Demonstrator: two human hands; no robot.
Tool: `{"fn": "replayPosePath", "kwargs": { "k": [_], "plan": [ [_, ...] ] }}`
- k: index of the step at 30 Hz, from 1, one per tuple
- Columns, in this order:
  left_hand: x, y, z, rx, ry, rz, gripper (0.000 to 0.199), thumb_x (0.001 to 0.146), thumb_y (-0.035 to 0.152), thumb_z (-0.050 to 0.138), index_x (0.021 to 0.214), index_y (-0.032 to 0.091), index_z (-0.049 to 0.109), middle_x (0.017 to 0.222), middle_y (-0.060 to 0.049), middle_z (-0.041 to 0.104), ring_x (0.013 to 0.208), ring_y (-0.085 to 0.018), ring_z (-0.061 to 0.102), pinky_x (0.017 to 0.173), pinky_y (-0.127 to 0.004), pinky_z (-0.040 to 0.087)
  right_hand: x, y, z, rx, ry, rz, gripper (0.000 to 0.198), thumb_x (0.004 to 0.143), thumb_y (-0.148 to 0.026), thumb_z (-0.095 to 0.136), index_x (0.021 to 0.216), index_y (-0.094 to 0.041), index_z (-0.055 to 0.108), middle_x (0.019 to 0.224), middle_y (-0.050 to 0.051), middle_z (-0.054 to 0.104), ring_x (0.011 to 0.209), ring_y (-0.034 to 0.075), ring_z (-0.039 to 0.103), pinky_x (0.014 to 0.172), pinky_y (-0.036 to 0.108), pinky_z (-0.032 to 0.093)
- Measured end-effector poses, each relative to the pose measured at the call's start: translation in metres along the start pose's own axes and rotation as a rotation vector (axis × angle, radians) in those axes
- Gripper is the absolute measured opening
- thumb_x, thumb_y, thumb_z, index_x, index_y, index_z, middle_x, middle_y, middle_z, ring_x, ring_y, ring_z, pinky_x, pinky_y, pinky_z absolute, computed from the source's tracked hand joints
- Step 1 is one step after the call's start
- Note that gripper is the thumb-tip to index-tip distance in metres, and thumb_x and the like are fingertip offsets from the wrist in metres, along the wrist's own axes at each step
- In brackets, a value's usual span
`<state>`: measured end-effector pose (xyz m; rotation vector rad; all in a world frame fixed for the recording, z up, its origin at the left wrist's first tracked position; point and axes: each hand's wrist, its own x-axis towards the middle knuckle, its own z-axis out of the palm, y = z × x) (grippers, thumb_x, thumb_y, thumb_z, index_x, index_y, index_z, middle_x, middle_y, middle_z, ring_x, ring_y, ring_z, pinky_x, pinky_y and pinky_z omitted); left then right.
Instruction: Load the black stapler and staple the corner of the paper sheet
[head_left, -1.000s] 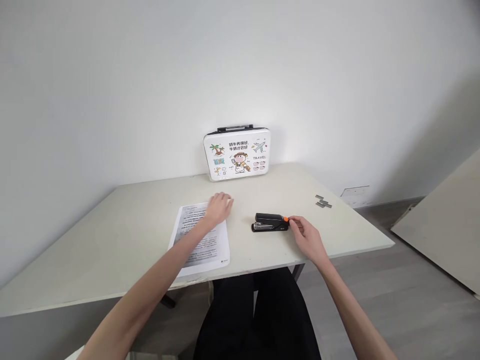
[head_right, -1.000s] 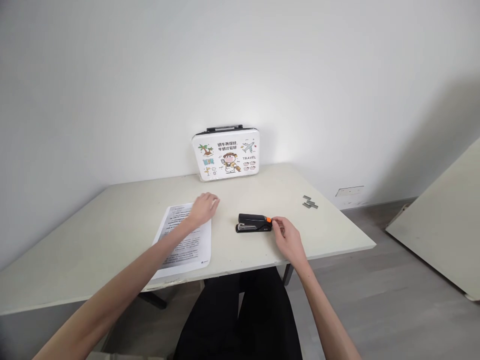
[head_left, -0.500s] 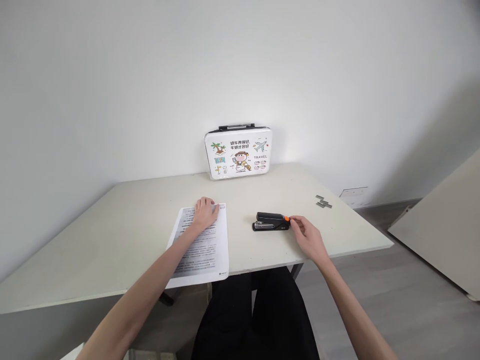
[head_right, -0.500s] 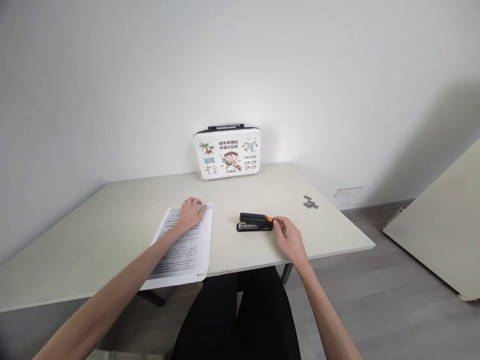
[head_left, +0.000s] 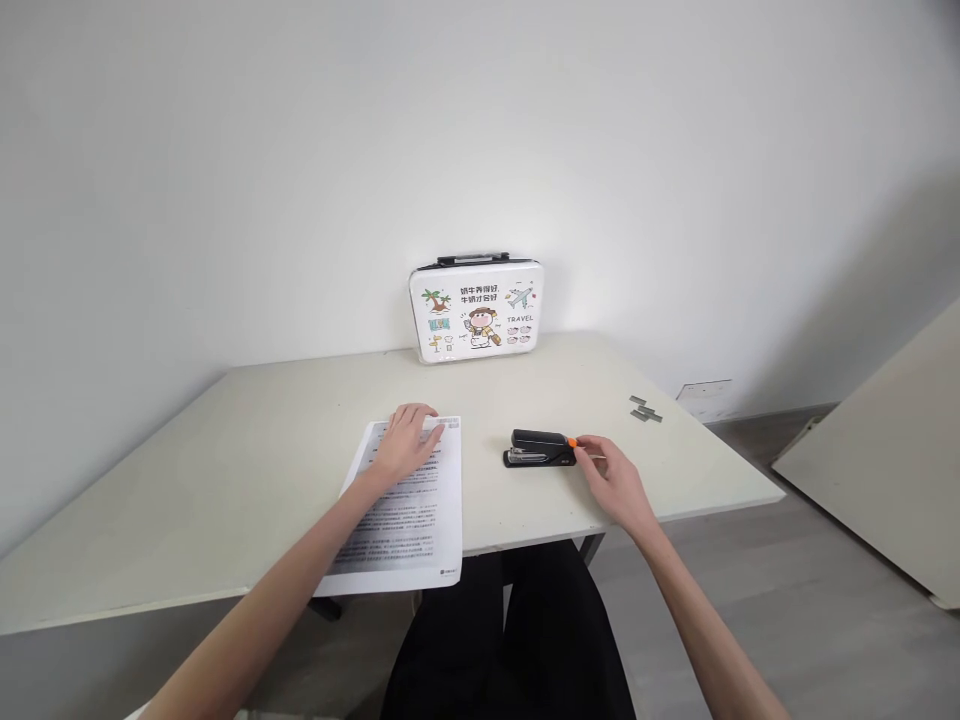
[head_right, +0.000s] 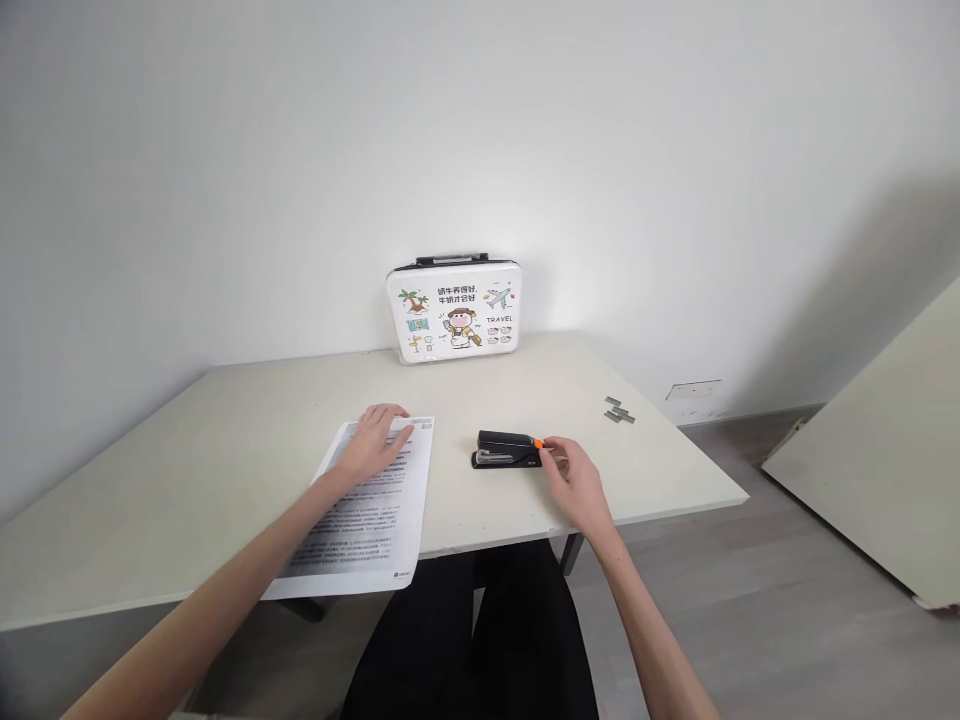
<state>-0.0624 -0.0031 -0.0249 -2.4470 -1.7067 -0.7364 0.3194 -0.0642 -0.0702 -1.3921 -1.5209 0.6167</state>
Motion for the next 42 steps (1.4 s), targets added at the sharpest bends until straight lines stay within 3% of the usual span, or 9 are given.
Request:
{"fn": "replayPosePath", "kwargs": {
  "k": [2, 5, 9, 14, 17, 20, 27, 35, 42],
  "plan": [
    [-0.016, -0.009, -0.015, -0.056, -0.172, 0.088, 0.045, 0.105, 0.054, 0.044, 0.137, 0.026, 0.058, 0.149, -0.007, 0.058, 0.144, -0.029, 0.044, 0.120, -0.046, 0.035, 0.001, 0.001, 0.001, -0.040, -0.019, -0.039, 0.046, 0.097, -0.056, 0.056, 0.129, -0.024, 0.061, 0.133, 0.013, 0.066, 0.114, 0.027, 0.066, 0.091, 0.041, 0.055],
    [-0.041, -0.030, -0.027, -0.012, -0.348, 0.066, 0.066, 0.101, 0.067, 0.046, 0.156, 0.030, 0.047, 0.168, -0.004, 0.039, 0.157, -0.036, 0.026, 0.125, -0.054, 0.026, 0.003, 0.003, 0.003, -0.102, -0.075, -0.063, 0.054, 0.095, -0.058, 0.060, 0.138, -0.025, 0.056, 0.141, 0.013, 0.061, 0.116, 0.027, 0.064, 0.093, 0.042, 0.055],
    [-0.059, -0.057, -0.026, 0.081, -0.323, 0.006, 0.070, 0.103, 0.068, 0.038, 0.163, 0.031, 0.038, 0.170, -0.003, 0.032, 0.159, -0.037, 0.024, 0.126, -0.057, 0.023, 0.005, 0.004, 0.003, -0.113, -0.129, -0.066, 0.056, 0.095, -0.057, 0.060, 0.141, -0.027, 0.054, 0.142, 0.011, 0.062, 0.122, 0.029, 0.063, 0.101, 0.045, 0.052],
    [-0.056, -0.068, -0.032, 0.155, -0.257, 0.017, 0.065, 0.105, 0.063, 0.036, 0.159, 0.028, 0.046, 0.166, -0.006, 0.041, 0.155, -0.037, 0.033, 0.125, -0.059, 0.027, 0.008, 0.003, 0.002, -0.079, -0.123, -0.041, 0.044, 0.096, -0.054, 0.058, 0.130, -0.026, 0.062, 0.132, 0.009, 0.069, 0.112, 0.028, 0.066, 0.098, 0.044, 0.053],
    [-0.047, -0.052, -0.040, 0.171, -0.201, 0.105, 0.060, 0.104, 0.061, 0.041, 0.149, 0.023, 0.057, 0.159, -0.010, 0.051, 0.150, -0.038, 0.040, 0.124, -0.060, 0.029, 0.010, 0.004, 0.001, -0.035, -0.142, -0.042, 0.042, 0.094, -0.054, 0.059, 0.125, -0.026, 0.064, 0.126, 0.009, 0.072, 0.104, 0.027, 0.067, 0.094, 0.043, 0.054],
    [-0.035, -0.015, -0.040, 0.088, -0.132, 0.189, 0.047, 0.105, 0.054, 0.045, 0.138, 0.024, 0.062, 0.145, -0.010, 0.063, 0.139, -0.032, 0.053, 0.118, -0.054, 0.039, 0.011, 0.004, -0.002, 0.003, -0.178, -0.055, 0.043, 0.094, -0.055, 0.060, 0.126, -0.027, 0.065, 0.127, 0.008, 0.072, 0.105, 0.027, 0.068, 0.094, 0.042, 0.053],
    [-0.003, 0.071, -0.014, -0.153, -0.172, 0.336, 0.026, 0.104, 0.041, 0.054, 0.123, 0.026, 0.066, 0.125, -0.006, 0.071, 0.123, -0.026, 0.062, 0.108, -0.046, 0.049, 0.008, -0.015, -0.007, 0.031, -0.203, 0.048, 0.048, 0.103, -0.059, 0.038, 0.121, -0.030, 0.071, 0.130, 0.005, 0.073, 0.122, 0.028, 0.065, 0.106, 0.043, 0.048],
    [0.007, 0.087, 0.000, -0.248, -0.166, 0.272, 0.025, 0.101, 0.038, 0.057, 0.121, 0.026, 0.066, 0.124, -0.005, 0.072, 0.121, -0.028, 0.063, 0.106, -0.047, 0.050, 0.015, -0.015, 0.002, -0.105, -0.166, 0.014, 0.045, 0.105, -0.047, 0.031, 0.113, -0.029, 0.071, 0.118, 0.005, 0.076, 0.110, 0.028, 0.068, 0.096, 0.041, 0.050],
    [0.011, 0.092, 0.010, -0.308, -0.220, 0.231, 0.029, 0.096, 0.041, 0.063, 0.120, 0.025, 0.067, 0.124, -0.007, 0.072, 0.122, -0.031, 0.063, 0.107, -0.049, 0.050, 0.014, -0.017, 0.005, -0.166, -0.113, 0.003, 0.048, 0.105, -0.058, 0.034, 0.105, -0.029, 0.072, 0.109, 0.006, 0.078, 0.104, 0.029, 0.069, 0.087, 0.040, 0.052]
  ]
}}
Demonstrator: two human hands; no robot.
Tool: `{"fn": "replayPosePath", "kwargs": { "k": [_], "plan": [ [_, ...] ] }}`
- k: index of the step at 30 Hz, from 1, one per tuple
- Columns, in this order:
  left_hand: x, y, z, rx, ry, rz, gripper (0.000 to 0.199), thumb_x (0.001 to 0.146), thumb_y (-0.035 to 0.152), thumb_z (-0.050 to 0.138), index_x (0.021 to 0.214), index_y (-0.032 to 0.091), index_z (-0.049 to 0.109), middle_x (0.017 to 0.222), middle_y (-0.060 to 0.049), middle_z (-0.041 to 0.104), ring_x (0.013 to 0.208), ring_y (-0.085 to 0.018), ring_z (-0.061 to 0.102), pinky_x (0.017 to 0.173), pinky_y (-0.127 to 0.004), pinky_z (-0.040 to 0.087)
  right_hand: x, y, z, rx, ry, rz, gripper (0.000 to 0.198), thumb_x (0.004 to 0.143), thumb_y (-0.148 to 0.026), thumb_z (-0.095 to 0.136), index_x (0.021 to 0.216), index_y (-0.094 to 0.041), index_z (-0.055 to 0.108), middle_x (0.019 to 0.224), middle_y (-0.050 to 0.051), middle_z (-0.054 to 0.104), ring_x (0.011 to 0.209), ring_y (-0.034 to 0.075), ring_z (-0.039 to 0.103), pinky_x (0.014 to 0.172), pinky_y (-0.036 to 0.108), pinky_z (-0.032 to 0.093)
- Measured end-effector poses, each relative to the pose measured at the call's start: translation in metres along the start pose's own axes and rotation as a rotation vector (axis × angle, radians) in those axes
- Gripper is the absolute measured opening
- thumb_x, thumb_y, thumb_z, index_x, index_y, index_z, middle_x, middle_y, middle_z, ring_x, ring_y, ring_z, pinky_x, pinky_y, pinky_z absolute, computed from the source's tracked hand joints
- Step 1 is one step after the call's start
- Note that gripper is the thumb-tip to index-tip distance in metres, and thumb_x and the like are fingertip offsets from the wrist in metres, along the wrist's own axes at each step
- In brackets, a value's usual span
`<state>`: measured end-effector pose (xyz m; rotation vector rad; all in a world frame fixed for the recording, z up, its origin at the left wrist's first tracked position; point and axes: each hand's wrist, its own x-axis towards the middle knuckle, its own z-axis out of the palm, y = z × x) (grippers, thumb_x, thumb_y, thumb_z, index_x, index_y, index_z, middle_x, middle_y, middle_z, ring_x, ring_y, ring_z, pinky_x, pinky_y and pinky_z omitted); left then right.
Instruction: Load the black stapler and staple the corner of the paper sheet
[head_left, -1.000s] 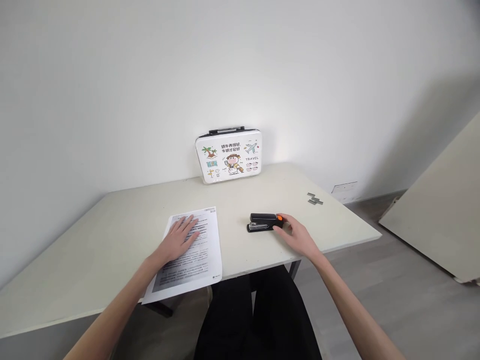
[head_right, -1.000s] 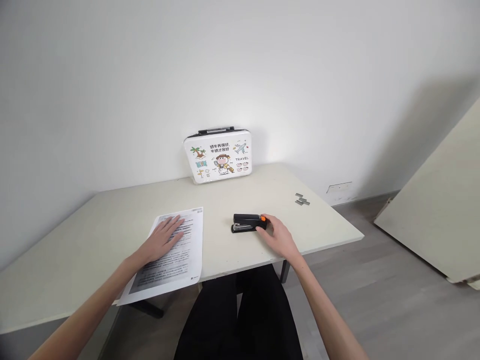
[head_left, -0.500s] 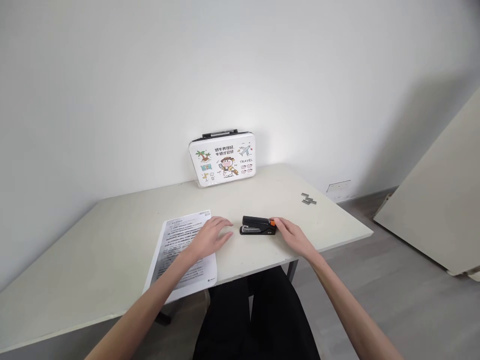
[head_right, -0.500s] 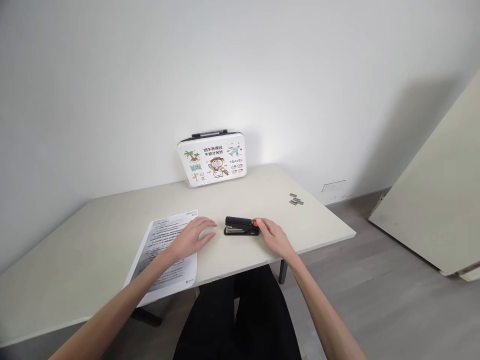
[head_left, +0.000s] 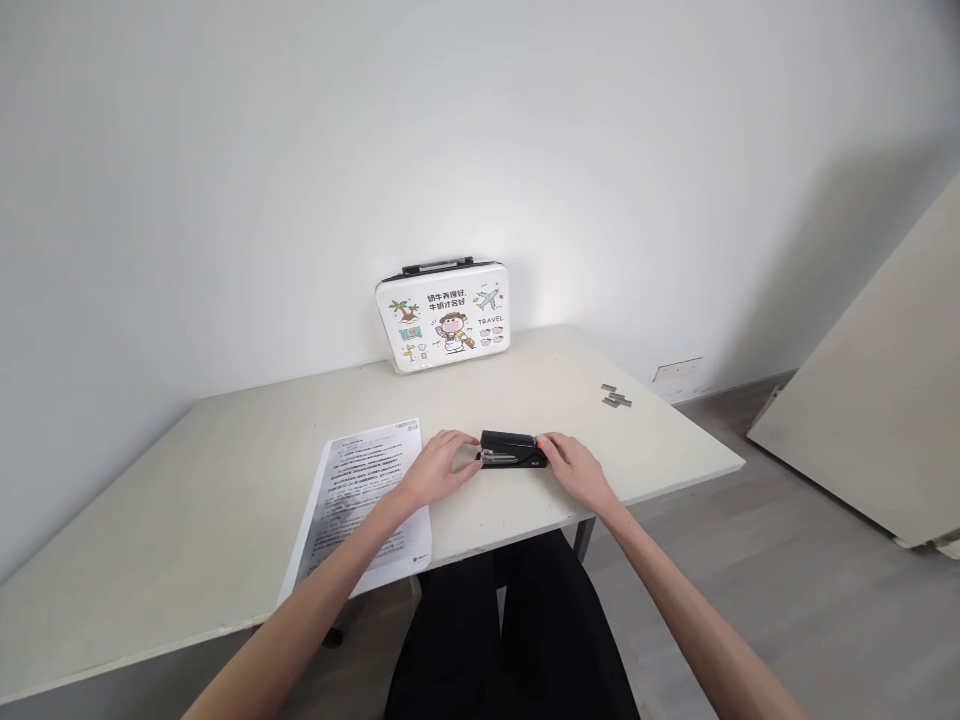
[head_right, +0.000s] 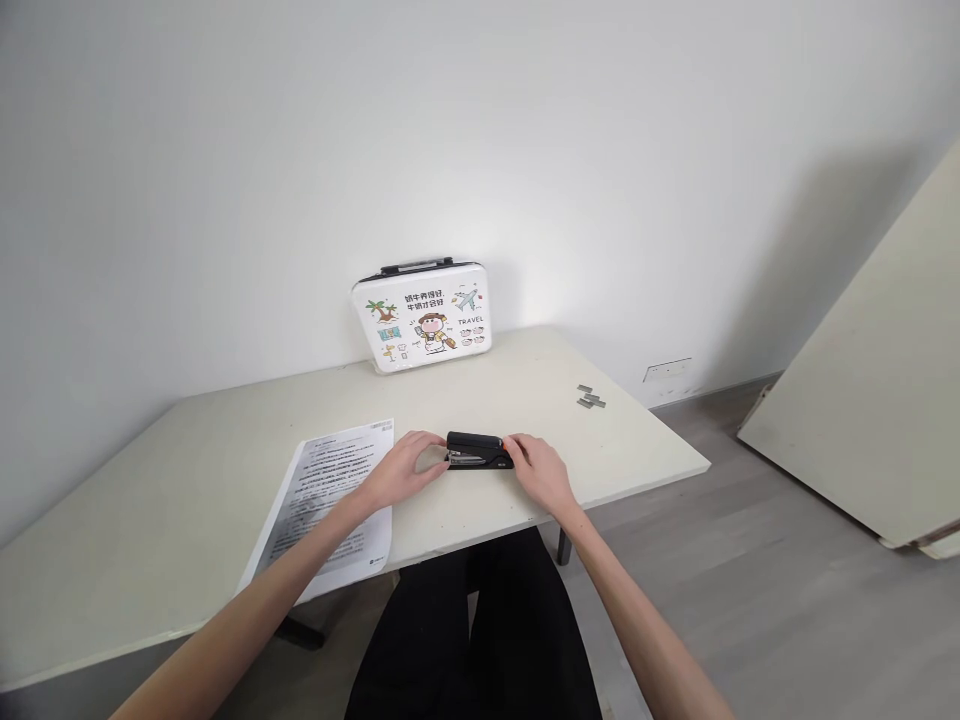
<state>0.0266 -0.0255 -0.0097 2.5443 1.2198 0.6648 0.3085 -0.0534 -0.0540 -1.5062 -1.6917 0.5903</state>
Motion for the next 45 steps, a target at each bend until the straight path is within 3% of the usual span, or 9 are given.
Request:
{"fn": "replayPosePath", "kwargs": {
  "k": [5, 8, 12, 21, 28, 32, 35, 40, 45],
  "plan": [
    [0.003, -0.003, 0.006, -0.041, -0.004, -0.019, 0.028, 0.095, 0.044, 0.066, 0.115, 0.025, 0.069, 0.120, -0.006, 0.074, 0.116, -0.029, 0.066, 0.103, -0.045, 0.051, 0.004, 0.001, 0.002, 0.038, 0.005, -0.015, 0.045, 0.104, -0.057, 0.036, 0.107, -0.030, 0.072, 0.105, 0.004, 0.079, 0.097, 0.028, 0.071, 0.083, 0.038, 0.052],
    [0.005, -0.004, 0.010, -0.061, 0.019, -0.021, 0.025, 0.096, 0.047, 0.065, 0.106, 0.025, 0.070, 0.113, -0.005, 0.075, 0.108, -0.028, 0.068, 0.097, -0.044, 0.052, 0.002, 0.002, 0.003, 0.013, -0.006, -0.007, 0.047, 0.105, -0.057, 0.034, 0.108, -0.030, 0.072, 0.108, 0.005, 0.078, 0.102, 0.028, 0.071, 0.087, 0.040, 0.052],
    [0.006, -0.004, 0.014, -0.081, 0.053, -0.011, 0.025, 0.098, 0.049, 0.062, 0.097, 0.025, 0.070, 0.104, -0.003, 0.076, 0.101, -0.027, 0.069, 0.092, -0.042, 0.052, -0.001, 0.004, 0.007, -0.038, -0.015, -0.045, 0.043, 0.094, -0.060, 0.059, 0.122, -0.028, 0.068, 0.121, 0.007, 0.075, 0.111, 0.029, 0.067, 0.092, 0.042, 0.052],
    [-0.015, -0.014, -0.008, 0.032, 0.061, 0.044, 0.028, 0.100, 0.052, 0.058, 0.103, 0.027, 0.072, 0.107, -0.005, 0.076, 0.104, -0.027, 0.068, 0.096, -0.044, 0.051, 0.003, 0.015, 0.011, -0.083, 0.003, -0.089, 0.039, 0.094, -0.051, 0.063, 0.124, -0.027, 0.064, 0.118, 0.007, 0.073, 0.109, 0.030, 0.065, 0.089, 0.043, 0.052],
    [-0.031, -0.021, -0.016, 0.017, 0.080, -0.014, 0.028, 0.100, 0.052, 0.058, 0.101, 0.027, 0.071, 0.107, -0.005, 0.075, 0.104, -0.027, 0.069, 0.095, -0.043, 0.052, 0.007, 0.021, 0.014, -0.020, 0.011, -0.092, 0.046, 0.092, -0.050, 0.065, 0.132, -0.028, 0.062, 0.124, 0.009, 0.070, 0.109, 0.028, 0.066, 0.093, 0.045, 0.054],
    [-0.036, -0.021, -0.017, -0.020, 0.090, -0.031, 0.027, 0.099, 0.051, 0.061, 0.106, 0.027, 0.070, 0.111, -0.004, 0.075, 0.107, -0.026, 0.068, 0.097, -0.042, 0.052, 0.018, 0.047, -0.007, 0.061, -0.037, -0.086, 0.056, 0.090, -0.045, 0.068, 0.141, -0.024, 0.055, 0.129, 0.010, 0.068, 0.107, 0.023, 0.069, 0.091, 0.038, 0.058],
    [-0.041, -0.022, -0.022, -0.035, 0.078, -0.053, 0.032, 0.097, 0.053, 0.064, 0.115, 0.028, 0.068, 0.118, -0.004, 0.073, 0.114, -0.027, 0.067, 0.102, -0.043, 0.052, 0.035, 0.076, -0.036, -0.134, 0.106, -0.026, 0.045, 0.093, -0.039, 0.061, 0.135, -0.022, 0.059, 0.131, 0.011, 0.066, 0.101, 0.021, 0.071, 0.087, 0.035, 0.058],
    [-0.052, -0.026, -0.031, 0.006, 0.050, -0.074, 0.035, 0.099, 0.054, 0.058, 0.120, 0.028, 0.066, 0.123, -0.006, 0.071, 0.118, -0.028, 0.065, 0.105, -0.047, 0.051, 0.076, 0.113, -0.069, -0.332, 0.334, 0.119, 0.046, 0.094, -0.031, 0.054, 0.135, -0.013, 0.060, 0.143, 0.024, 0.053, 0.129, 0.036, 0.054, 0.109, 0.050, 0.043],
    [-0.067, -0.037, -0.032, 0.035, 0.040, -0.069, 0.035, 0.099, 0.052, 0.059, 0.125, 0.028, 0.063, 0.129, -0.007, 0.067, 0.125, -0.029, 0.060, 0.109, -0.048, 0.048, 0.117, 0.126, -0.070, -0.426, 0.340, 0.235, 0.046, 0.097, -0.039, 0.050, 0.133, -0.015, 0.066, 0.139, 0.023, 0.059, 0.132, 0.041, 0.049, 0.110, 0.055, 0.036]
  ]
}}
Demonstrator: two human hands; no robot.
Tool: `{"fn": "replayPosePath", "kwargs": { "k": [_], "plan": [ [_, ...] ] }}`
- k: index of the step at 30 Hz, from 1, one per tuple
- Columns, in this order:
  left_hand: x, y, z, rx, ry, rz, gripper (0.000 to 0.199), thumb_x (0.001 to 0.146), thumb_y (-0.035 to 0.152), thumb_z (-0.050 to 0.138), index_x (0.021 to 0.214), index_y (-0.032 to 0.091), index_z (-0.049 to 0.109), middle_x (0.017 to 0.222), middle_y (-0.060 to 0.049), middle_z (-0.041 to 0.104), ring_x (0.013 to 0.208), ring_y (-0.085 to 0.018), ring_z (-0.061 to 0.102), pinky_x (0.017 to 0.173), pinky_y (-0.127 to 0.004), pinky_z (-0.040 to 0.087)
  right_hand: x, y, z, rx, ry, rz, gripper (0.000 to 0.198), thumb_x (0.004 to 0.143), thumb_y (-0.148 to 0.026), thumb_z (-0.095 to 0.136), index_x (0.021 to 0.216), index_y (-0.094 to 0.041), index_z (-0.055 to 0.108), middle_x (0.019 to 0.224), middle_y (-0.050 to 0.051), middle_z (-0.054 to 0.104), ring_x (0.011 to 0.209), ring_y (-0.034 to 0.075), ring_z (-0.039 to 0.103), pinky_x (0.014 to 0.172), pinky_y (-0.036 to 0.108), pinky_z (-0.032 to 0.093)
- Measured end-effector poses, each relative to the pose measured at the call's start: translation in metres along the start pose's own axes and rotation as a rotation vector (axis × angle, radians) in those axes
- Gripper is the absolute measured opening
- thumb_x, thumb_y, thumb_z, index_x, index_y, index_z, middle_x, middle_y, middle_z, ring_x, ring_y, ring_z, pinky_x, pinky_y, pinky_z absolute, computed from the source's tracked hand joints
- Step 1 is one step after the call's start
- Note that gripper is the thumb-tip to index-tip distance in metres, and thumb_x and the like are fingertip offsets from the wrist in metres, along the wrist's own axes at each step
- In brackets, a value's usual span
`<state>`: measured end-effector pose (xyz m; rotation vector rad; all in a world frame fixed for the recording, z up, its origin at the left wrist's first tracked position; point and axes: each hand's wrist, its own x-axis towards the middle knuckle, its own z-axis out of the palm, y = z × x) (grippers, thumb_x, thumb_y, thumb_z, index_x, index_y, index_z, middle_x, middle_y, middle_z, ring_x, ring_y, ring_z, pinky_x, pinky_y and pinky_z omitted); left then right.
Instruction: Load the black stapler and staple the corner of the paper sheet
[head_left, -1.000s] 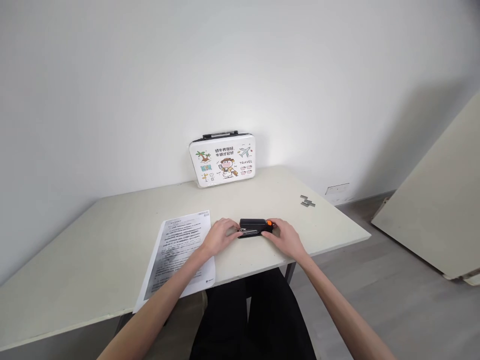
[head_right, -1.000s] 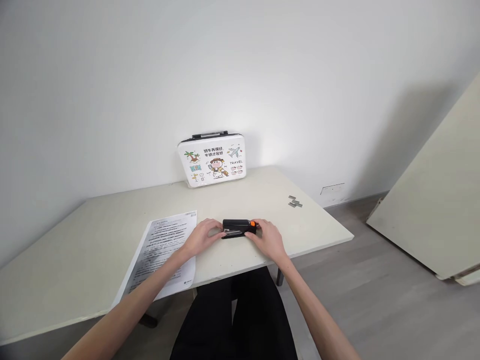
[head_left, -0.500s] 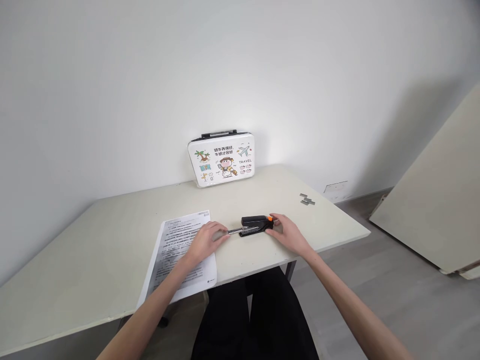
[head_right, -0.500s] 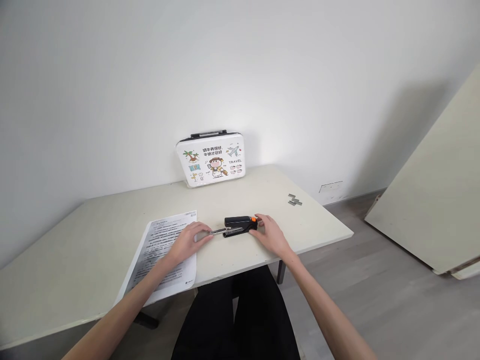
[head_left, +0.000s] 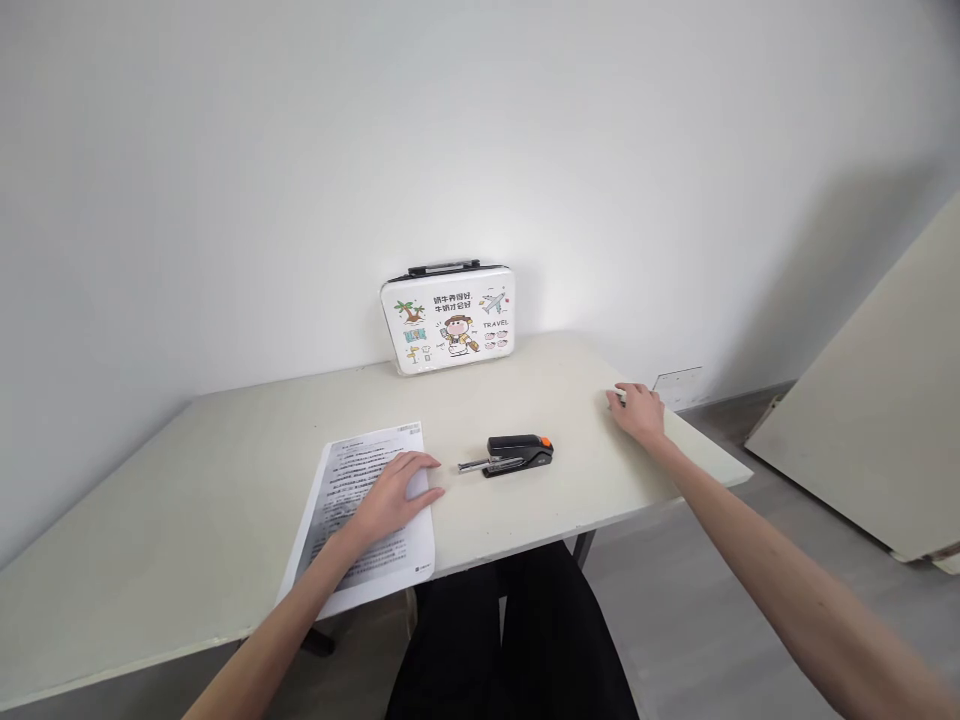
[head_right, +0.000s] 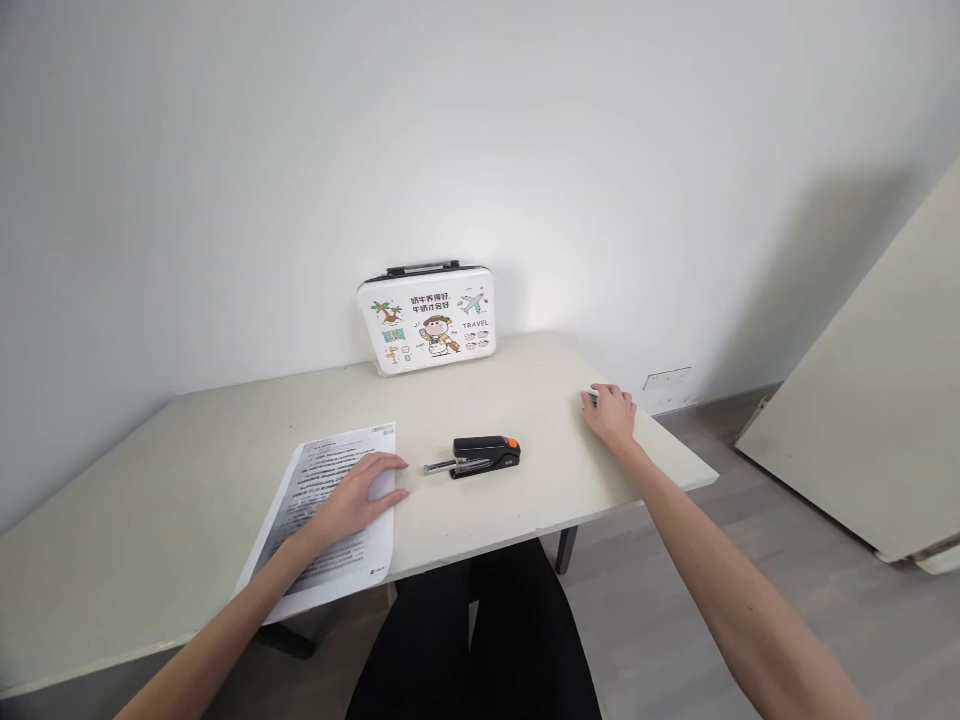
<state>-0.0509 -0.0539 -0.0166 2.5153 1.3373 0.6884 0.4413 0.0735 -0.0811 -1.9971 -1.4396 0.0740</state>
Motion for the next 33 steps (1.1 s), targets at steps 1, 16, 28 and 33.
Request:
{"fn": "replayPosePath", "kwargs": {
  "k": [1, 16, 28, 33],
  "plan": [
    [-0.002, -0.002, 0.000, 0.001, -0.002, 0.002, 0.034, 0.100, 0.052, 0.058, 0.125, 0.029, 0.062, 0.130, -0.006, 0.067, 0.126, -0.029, 0.060, 0.110, -0.048, 0.047, 0.006, -0.002, 0.002, -0.016, -0.011, 0.023, 0.046, 0.097, -0.039, 0.050, 0.132, -0.015, 0.067, 0.138, 0.023, 0.061, 0.131, 0.041, 0.049, 0.109, 0.056, 0.036],
    [-0.007, 0.013, -0.024, 0.051, 0.073, 0.041, 0.026, 0.104, 0.045, 0.054, 0.122, 0.028, 0.064, 0.123, -0.005, 0.070, 0.119, -0.026, 0.064, 0.105, -0.044, 0.051, -0.012, -0.094, -0.036, 0.332, -0.250, -0.124, 0.029, 0.099, -0.030, 0.055, 0.121, -0.019, 0.068, 0.121, 0.012, 0.074, 0.096, 0.021, 0.073, 0.090, 0.036, 0.056],
    [0.024, 0.106, -0.035, 0.091, 0.259, 0.286, 0.024, 0.100, 0.037, 0.068, 0.121, 0.026, 0.065, 0.115, -0.005, 0.074, 0.106, -0.023, 0.068, 0.096, -0.041, 0.049, -0.153, -0.198, -0.107, 0.942, -0.948, -0.466, 0.026, 0.098, -0.045, 0.064, 0.110, -0.022, 0.066, 0.101, 0.004, 0.074, 0.091, 0.019, 0.073, 0.091, 0.040, 0.058],
    [0.023, 0.105, -0.029, 0.095, 0.267, 0.303, 0.014, 0.101, 0.037, 0.068, 0.110, 0.027, 0.071, 0.107, -0.003, 0.076, 0.097, -0.021, 0.070, 0.089, -0.038, 0.049, -0.158, -0.199, -0.103, 0.942, -0.967, -0.468, 0.023, 0.098, -0.041, 0.064, 0.112, -0.023, 0.060, 0.095, 0.003, 0.075, 0.087, 0.019, 0.074, 0.091, 0.042, 0.058]
  ]
}}
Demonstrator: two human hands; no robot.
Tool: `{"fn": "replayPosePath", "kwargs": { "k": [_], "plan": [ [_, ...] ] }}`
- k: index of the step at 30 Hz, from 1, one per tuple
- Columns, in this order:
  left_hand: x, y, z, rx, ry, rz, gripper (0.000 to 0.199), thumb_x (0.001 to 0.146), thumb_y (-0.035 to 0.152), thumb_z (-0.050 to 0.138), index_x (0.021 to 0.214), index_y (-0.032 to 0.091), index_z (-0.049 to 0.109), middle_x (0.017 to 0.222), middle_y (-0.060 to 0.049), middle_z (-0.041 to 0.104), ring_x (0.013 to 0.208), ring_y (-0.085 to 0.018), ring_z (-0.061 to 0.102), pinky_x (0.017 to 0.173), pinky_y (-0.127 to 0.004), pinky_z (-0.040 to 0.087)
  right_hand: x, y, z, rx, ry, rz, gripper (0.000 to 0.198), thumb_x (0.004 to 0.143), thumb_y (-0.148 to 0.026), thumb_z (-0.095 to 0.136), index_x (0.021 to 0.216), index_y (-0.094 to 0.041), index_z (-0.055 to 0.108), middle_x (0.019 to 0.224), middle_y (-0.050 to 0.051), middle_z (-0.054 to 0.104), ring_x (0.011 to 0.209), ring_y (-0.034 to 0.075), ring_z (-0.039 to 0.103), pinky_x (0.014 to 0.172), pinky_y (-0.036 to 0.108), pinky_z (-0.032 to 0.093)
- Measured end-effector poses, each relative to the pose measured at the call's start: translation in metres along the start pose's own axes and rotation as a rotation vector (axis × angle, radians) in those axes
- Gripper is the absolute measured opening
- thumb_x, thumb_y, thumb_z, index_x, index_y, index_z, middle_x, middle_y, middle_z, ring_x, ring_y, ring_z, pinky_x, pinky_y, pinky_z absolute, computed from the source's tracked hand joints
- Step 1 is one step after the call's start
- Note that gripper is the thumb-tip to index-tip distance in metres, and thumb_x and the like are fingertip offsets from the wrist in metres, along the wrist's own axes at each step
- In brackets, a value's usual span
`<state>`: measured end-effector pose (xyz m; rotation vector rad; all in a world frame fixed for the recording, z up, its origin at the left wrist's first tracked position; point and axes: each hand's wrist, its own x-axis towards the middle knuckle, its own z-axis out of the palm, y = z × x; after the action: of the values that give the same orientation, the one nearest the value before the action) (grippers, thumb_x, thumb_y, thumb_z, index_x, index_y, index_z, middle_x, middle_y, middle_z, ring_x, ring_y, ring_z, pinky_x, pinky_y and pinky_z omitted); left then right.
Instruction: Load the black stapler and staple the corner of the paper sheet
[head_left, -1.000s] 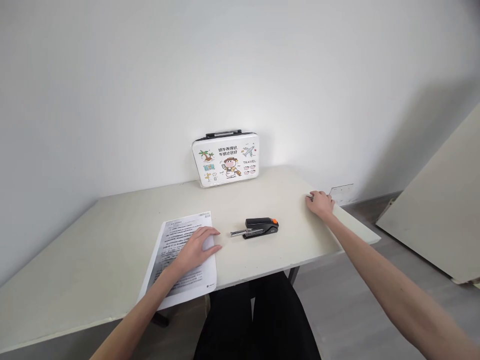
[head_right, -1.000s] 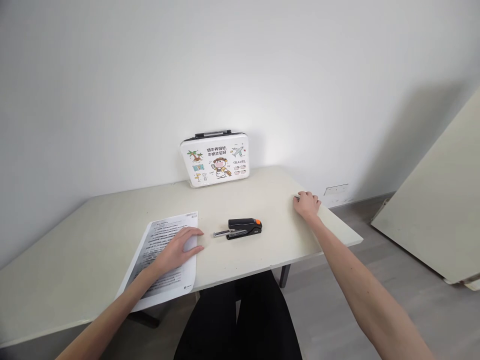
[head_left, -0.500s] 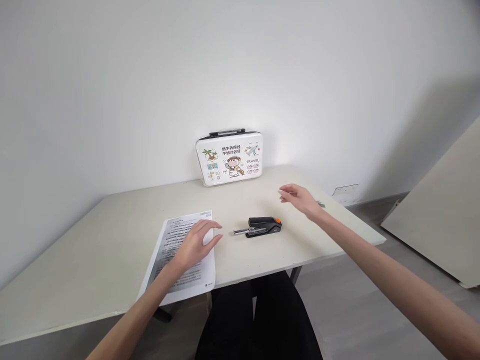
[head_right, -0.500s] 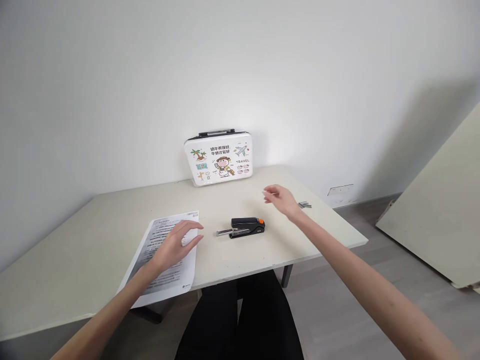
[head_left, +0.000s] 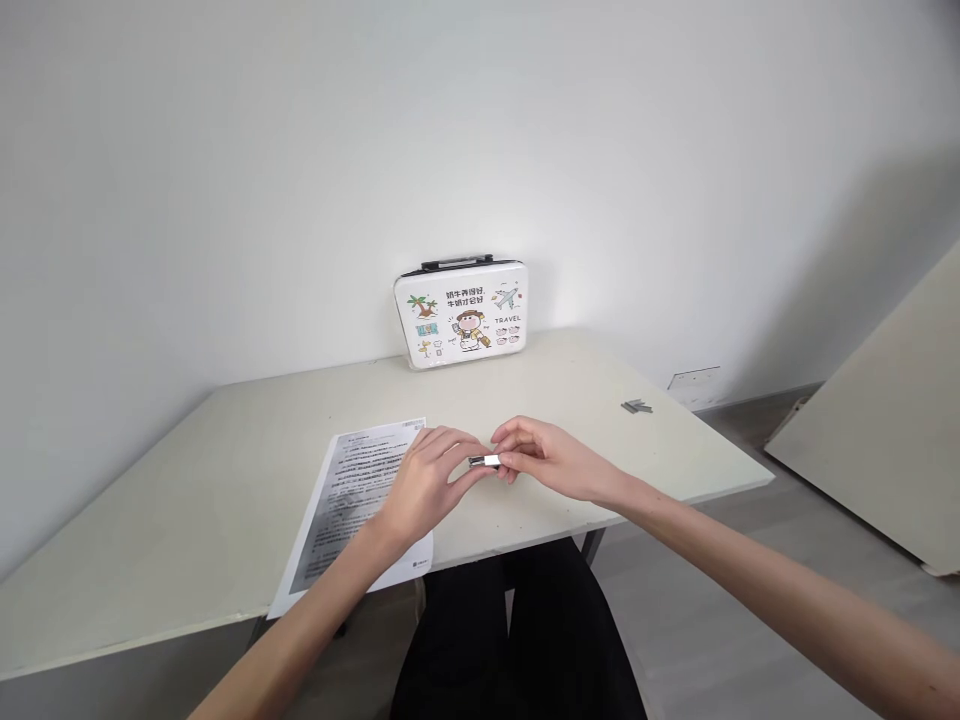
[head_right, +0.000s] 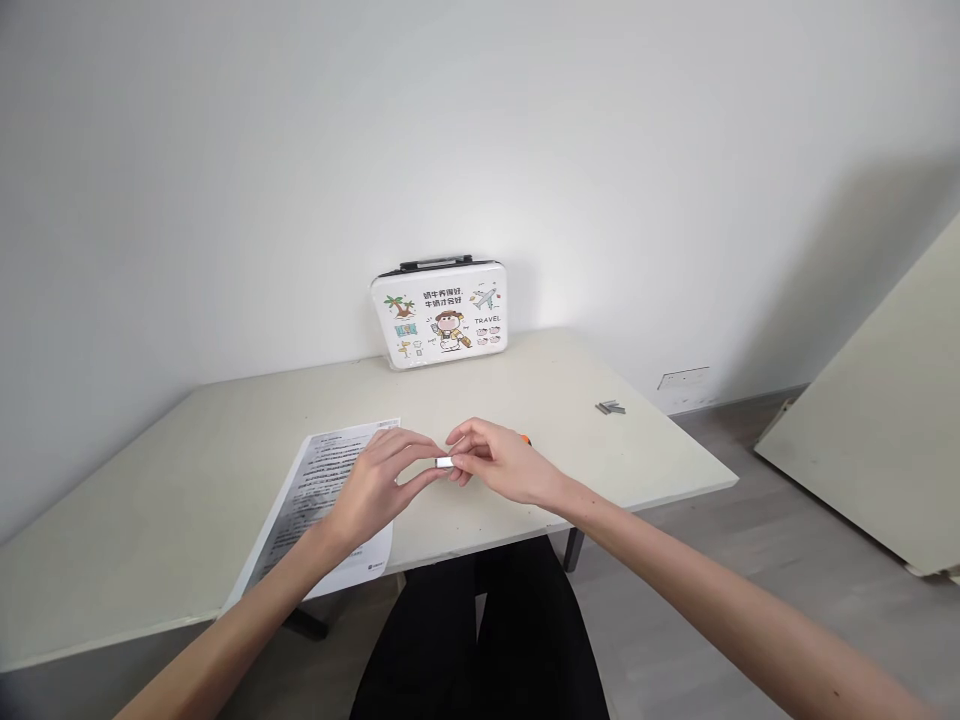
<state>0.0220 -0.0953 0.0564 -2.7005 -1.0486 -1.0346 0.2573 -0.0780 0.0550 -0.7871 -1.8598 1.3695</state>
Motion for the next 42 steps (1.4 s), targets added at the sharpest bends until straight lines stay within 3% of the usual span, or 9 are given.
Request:
{"fn": "replayPosePath", "kwargs": {
  "k": [5, 11, 16, 22, 33, 38, 42],
  "plan": [
    [-0.006, -0.004, 0.006, -0.013, 0.016, -0.043, 0.013, 0.100, 0.038, 0.068, 0.106, 0.026, 0.072, 0.102, -0.002, 0.077, 0.094, -0.021, 0.070, 0.086, -0.037, 0.050, 0.000, 0.007, 0.004, -0.057, 0.031, 0.001, 0.021, 0.099, -0.039, 0.061, 0.113, -0.024, 0.058, 0.099, 0.004, 0.076, 0.091, 0.020, 0.075, 0.090, 0.042, 0.059],
    [-0.014, -0.032, 0.022, 0.001, -0.052, -0.272, 0.015, 0.098, 0.039, 0.069, 0.099, 0.025, 0.073, 0.102, -0.002, 0.077, 0.093, -0.022, 0.071, 0.085, -0.037, 0.051, -0.003, 0.018, -0.013, -0.556, 0.287, -0.088, 0.016, 0.100, -0.028, 0.054, 0.115, -0.025, 0.059, 0.121, 0.008, 0.072, 0.103, 0.022, 0.072, 0.087, 0.040, 0.058],
    [-0.017, -0.048, 0.035, 0.048, -0.166, -0.418, 0.018, 0.095, 0.042, 0.070, 0.096, 0.025, 0.075, 0.098, -0.001, 0.078, 0.088, -0.022, 0.073, 0.077, -0.034, 0.052, -0.014, 0.023, -0.018, -0.615, 0.265, -0.105, 0.019, 0.100, -0.025, 0.051, 0.117, -0.024, 0.059, 0.120, 0.008, 0.072, 0.106, 0.022, 0.071, 0.088, 0.039, 0.059],
    [-0.015, -0.049, 0.038, 0.077, -0.220, -0.458, 0.020, 0.095, 0.044, 0.068, 0.097, 0.026, 0.075, 0.100, -0.001, 0.079, 0.091, -0.022, 0.074, 0.075, -0.033, 0.052, -0.030, 0.012, -0.007, -0.663, 0.117, -0.146, 0.024, 0.102, -0.025, 0.052, 0.125, -0.025, 0.058, 0.127, 0.008, 0.070, 0.113, 0.024, 0.069, 0.097, 0.043, 0.057],
    [-0.004, -0.046, 0.036, 0.142, -0.354, -0.431, 0.022, 0.096, 0.044, 0.065, 0.099, 0.025, 0.076, 0.099, -0.002, 0.079, 0.092, -0.023, 0.073, 0.074, -0.032, 0.052, -0.043, 0.002, -0.002, -0.858, -0.066, -0.203, 0.039, 0.105, -0.028, 0.051, 0.144, -0.027, 0.053, 0.134, 0.010, 0.067, 0.120, 0.028, 0.066, 0.096, 0.044, 0.057],
    [-0.005, -0.047, 0.041, 0.166, -0.366, -0.369, 0.018, 0.095, 0.039, 0.067, 0.099, 0.025, 0.076, 0.096, -0.004, 0.078, 0.092, -0.026, 0.072, 0.076, -0.035, 0.052, -0.038, 0.010, -0.007, -0.813, -0.027, -0.179, 0.035, 0.104, -0.030, 0.052, 0.138, -0.030, 0.057, 0.132, 0.007, 0.069, 0.119, 0.027, 0.067, 0.095, 0.043, 0.056],
    [-0.015, -0.056, 0.041, 0.096, -0.359, -0.413, 0.020, 0.095, 0.042, 0.067, 0.100, 0.025, 0.077, 0.098, -0.004, 0.078, 0.092, -0.026, 0.073, 0.074, -0.034, 0.052, -0.030, 0.027, -0.026, -0.743, 0.182, -0.099, 0.023, 0.102, -0.031, 0.049, 0.122, -0.028, 0.062, 0.119, 0.006, 0.072, 0.096, 0.022, 0.072, 0.079, 0.038, 0.057]
  ]
}}
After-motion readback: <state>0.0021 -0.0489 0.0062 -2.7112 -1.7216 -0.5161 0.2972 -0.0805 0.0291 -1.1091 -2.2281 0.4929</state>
